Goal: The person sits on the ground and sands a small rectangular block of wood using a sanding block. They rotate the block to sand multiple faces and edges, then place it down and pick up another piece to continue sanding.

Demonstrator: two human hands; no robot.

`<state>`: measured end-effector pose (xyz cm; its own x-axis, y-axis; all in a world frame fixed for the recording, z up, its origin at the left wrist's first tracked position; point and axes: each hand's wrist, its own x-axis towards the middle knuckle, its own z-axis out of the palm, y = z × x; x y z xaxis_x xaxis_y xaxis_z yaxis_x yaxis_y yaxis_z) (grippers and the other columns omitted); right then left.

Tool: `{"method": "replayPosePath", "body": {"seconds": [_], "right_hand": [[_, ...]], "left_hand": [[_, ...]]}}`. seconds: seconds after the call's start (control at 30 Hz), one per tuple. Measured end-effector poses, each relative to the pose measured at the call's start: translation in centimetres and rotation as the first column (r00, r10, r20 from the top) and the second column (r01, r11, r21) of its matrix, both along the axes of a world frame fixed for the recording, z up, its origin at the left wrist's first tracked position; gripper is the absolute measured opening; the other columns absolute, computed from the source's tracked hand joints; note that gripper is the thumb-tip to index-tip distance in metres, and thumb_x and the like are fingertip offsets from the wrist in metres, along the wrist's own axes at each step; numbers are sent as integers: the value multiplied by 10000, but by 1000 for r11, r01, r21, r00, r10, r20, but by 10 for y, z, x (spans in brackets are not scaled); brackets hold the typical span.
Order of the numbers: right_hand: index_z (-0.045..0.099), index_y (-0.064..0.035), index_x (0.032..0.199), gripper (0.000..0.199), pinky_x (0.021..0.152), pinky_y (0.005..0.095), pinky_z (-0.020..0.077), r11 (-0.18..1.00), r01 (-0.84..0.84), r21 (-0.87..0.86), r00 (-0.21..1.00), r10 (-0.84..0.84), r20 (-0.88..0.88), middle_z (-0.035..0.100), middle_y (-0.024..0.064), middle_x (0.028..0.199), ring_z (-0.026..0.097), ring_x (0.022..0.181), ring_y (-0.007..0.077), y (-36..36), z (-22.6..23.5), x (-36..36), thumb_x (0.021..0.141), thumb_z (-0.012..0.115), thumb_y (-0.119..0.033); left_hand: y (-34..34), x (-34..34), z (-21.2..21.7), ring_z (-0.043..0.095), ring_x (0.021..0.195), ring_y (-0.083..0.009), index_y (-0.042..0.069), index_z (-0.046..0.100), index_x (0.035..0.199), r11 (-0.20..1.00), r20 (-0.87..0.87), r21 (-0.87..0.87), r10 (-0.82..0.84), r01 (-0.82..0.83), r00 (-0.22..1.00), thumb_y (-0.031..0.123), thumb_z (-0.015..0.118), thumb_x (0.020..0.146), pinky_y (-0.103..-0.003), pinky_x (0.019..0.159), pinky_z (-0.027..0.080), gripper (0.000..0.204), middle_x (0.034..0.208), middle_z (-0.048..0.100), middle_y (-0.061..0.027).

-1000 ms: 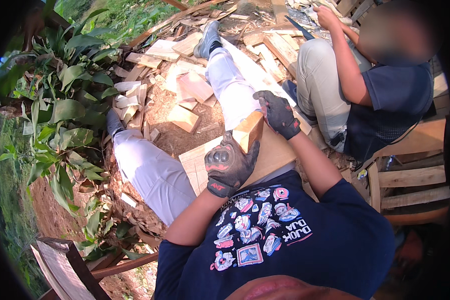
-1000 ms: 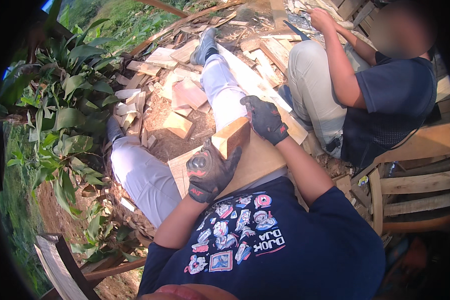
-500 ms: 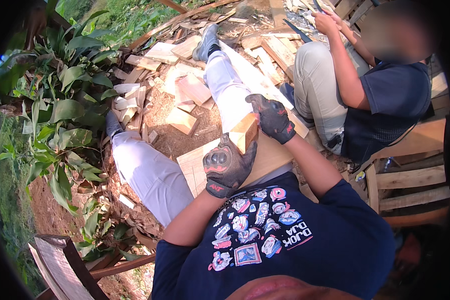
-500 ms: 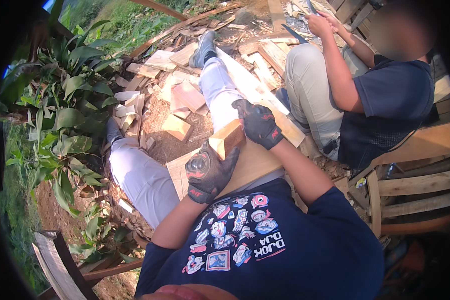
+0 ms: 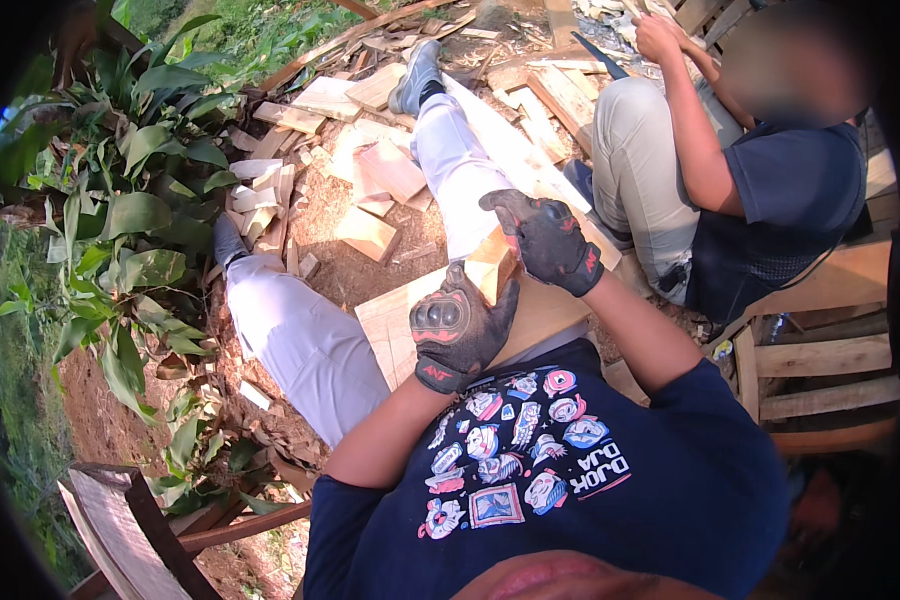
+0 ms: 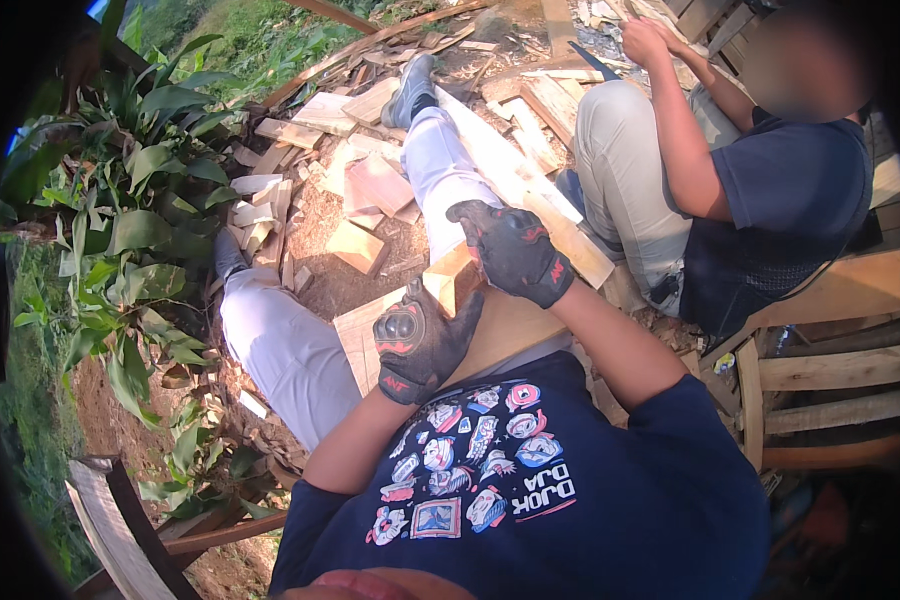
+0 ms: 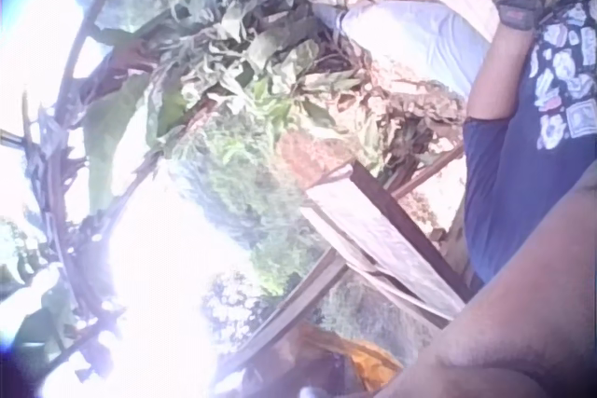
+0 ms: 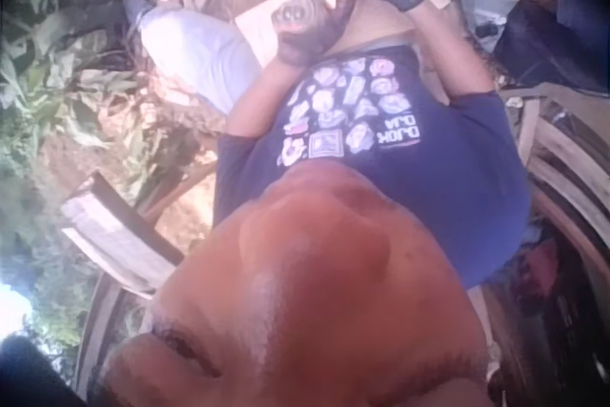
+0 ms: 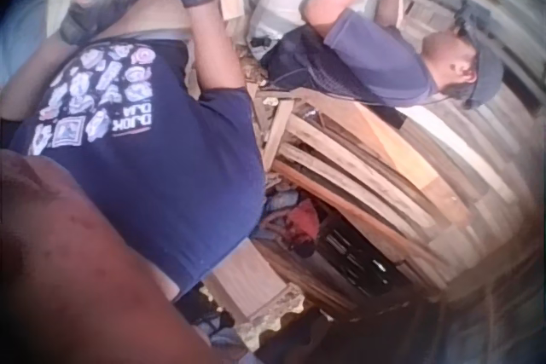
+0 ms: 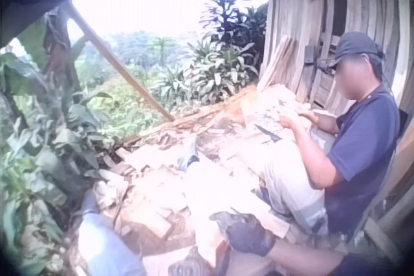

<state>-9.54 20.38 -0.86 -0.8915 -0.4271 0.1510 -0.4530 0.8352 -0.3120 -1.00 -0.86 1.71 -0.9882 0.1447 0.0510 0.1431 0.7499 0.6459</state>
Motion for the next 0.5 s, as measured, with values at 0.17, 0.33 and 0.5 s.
{"method": "replayPosePath", "body": {"seconds": [0.17, 0.33, 0.5], "right_hand": [[680, -114, 1432, 427, 852, 503, 578, 996, 52, -75, 999, -53, -14, 789, 154, 1160, 747, 972, 371, 10, -18, -18, 1028, 623, -241], [684, -114, 1432, 429, 844, 512, 581, 978, -165, 127, 986, 168, -18, 793, 129, 1048, 758, 930, 374, 19, -22, -10, 1041, 587, -264], [683, -122, 1429, 418, 886, 523, 586, 999, 36, -15, 998, -37, -41, 789, 153, 1212, 750, 994, 403, 8, -9, -13, 1050, 595, -276]], "left_hand": [[0, 1, -5, 746, 680, -398, -91, 656, 1222, 1000, -80, -22, 4, -6, 997, 493, 803, 956, -513, 625, 582, 659, 801, 742, -209], [3, 2, -5, 744, 653, -385, -62, 687, 1175, 998, -153, 57, 50, -42, 987, 489, 804, 951, -509, 605, 581, 606, 789, 749, -209], [3, 3, -9, 729, 625, -370, -61, 693, 1170, 999, -220, 24, 37, -33, 975, 481, 810, 949, -494, 580, 566, 596, 772, 737, -190]]}}
